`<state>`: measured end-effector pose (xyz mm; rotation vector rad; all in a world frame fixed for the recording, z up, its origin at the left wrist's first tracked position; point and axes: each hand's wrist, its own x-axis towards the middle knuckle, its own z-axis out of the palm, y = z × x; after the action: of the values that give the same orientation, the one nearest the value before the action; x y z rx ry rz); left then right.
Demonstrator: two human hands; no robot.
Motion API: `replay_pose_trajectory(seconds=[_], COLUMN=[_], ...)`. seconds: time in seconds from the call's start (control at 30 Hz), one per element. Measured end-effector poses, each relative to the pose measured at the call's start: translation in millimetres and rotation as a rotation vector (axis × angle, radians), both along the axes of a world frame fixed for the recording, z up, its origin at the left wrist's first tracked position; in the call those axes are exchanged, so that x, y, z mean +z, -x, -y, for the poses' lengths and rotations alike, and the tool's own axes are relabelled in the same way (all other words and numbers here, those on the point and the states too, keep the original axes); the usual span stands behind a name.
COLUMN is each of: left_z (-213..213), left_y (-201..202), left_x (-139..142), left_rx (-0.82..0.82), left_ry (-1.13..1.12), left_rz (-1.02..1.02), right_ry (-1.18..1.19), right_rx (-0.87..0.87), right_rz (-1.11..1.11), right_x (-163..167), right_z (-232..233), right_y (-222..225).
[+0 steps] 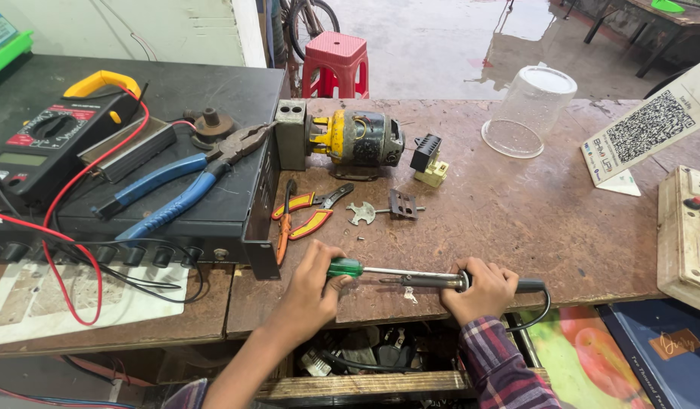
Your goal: The person sits at a repair bench holding a soldering iron in one hand and a screwdriver in the other, repeatedly applying the heated iron tip to a small black electronic component while prying or positioning it with the screwdriver. They continue working on the component and then set the tools down on the bench.
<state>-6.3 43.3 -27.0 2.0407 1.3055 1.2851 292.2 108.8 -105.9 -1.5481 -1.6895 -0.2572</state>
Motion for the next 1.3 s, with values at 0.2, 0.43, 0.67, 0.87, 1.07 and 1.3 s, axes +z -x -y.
replay_pose_trajectory(seconds=[0.2,0.43,0.67,0.87,1.07,1.3], left_z=[-2,-11,-22,-22,-23,-30], left_y=[7,12,15,20,13,14], left_x=[-3,3,-11,-24,-17,-29], left_rx=[-0.030,-0.088,0.006,-0.198,-0.002,-0.017], left_ry=[-0.008,-0.055,0.295,0.327,0.542,0.389], left_rz=[-0.024,0.004,0.011,0.343,0.262,0.254], right_ry=[-0.029,-0.054,-0.075,-0.050,-0.024,-0.031], right_rx=[-0.020,-0.009,-0.006,-0.032,-0.043,-0.047], right_rz=[-0.006,-0.017,-0.022,0.004,0.025,0.023], right_x=[-1,1,2,1,2,1], right_z=[1,3,4,4,3,3], right_y=[-1,0,1,1,1,2])
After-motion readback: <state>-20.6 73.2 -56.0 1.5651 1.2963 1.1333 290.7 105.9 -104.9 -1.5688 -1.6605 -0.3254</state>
